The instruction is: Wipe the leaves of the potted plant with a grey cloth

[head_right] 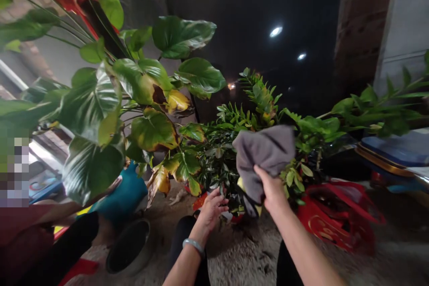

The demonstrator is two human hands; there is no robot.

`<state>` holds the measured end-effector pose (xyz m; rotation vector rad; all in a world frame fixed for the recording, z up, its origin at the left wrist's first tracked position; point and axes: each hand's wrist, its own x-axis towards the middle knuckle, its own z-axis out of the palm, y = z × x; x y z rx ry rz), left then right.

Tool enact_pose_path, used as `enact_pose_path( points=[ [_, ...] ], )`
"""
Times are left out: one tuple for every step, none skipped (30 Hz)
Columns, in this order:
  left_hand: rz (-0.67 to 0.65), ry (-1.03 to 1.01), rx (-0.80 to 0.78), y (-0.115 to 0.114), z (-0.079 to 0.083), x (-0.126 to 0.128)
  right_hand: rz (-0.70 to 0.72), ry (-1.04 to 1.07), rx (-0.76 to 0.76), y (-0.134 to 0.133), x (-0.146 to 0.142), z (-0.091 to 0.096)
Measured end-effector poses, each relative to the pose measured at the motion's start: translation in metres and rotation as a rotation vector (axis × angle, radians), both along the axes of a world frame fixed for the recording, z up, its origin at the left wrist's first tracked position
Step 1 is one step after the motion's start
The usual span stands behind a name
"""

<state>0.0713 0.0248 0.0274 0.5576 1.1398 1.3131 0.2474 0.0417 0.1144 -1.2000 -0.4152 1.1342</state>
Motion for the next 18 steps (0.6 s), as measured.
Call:
enact_pose_path(
  points=[
    [-0.007,0.007,0.003,0.0,-0.001,-0.001,0.106,0.016,-0.093,-0.011,-0.006,-0.014],
    [-0.021,0.016,0.01,0.0,-0.002,-0.002,0.241,0.045,-0.158,-0.027,-0.009,-0.027],
    [-0.037,0.025,0.016,0.0,-0.003,-0.003,0.327,0.061,-0.205,-0.044,-0.01,-0.038],
    [-0.051,0.031,0.019,-0.001,-0.005,-0.005,0.364,0.064,-0.235,-0.061,-0.008,-0.045],
    [-0.055,0.035,0.016,-0.002,-0.006,-0.006,0.397,0.066,-0.254,-0.075,-0.003,-0.047],
    [-0.05,0.035,0.009,-0.002,-0.007,-0.007,0.407,0.052,-0.275,-0.085,0.004,-0.043],
    [-0.038,0.032,-0.002,-0.003,-0.007,-0.008,0.395,0.027,-0.277,-0.089,0.011,-0.035],
    [-0.024,0.027,-0.013,-0.004,-0.007,-0.008,0.364,-0.006,-0.26,-0.087,0.018,-0.023],
    [-0.014,0.021,-0.021,-0.004,-0.007,-0.007,0.306,-0.048,-0.22,-0.079,0.024,-0.009],
    [-0.008,0.015,-0.023,-0.004,-0.007,-0.005,0.212,-0.083,-0.149,-0.067,0.028,0.005],
    [-0.008,0.013,-0.021,-0.004,-0.005,-0.003,0.104,-0.109,-0.06,-0.051,0.029,0.017],
    [-0.011,0.016,-0.017,-0.004,-0.004,-0.001,-0.014,-0.116,0.027,-0.034,0.028,0.026],
    [-0.014,0.025,-0.014,-0.003,-0.002,0.002,-0.084,-0.097,0.093,-0.018,0.024,0.032],
    [-0.025,0.038,-0.012,-0.003,0.0,0.004,-0.109,-0.062,0.122,-0.006,0.017,0.033],
    [-0.044,0.052,-0.006,-0.003,0.001,0.005,-0.085,-0.011,0.107,0.001,0.01,0.029],
    [-0.066,0.067,0.004,-0.004,0.002,0.006,-0.01,0.047,0.053,0.002,0.001,0.021],
    [-0.081,0.086,0.012,-0.004,0.003,0.005,0.088,0.099,-0.028,-0.004,-0.006,0.009],
    [-0.085,0.112,0.012,-0.006,0.003,0.002,0.185,0.139,-0.13,-0.015,-0.011,-0.005]
  ],
)
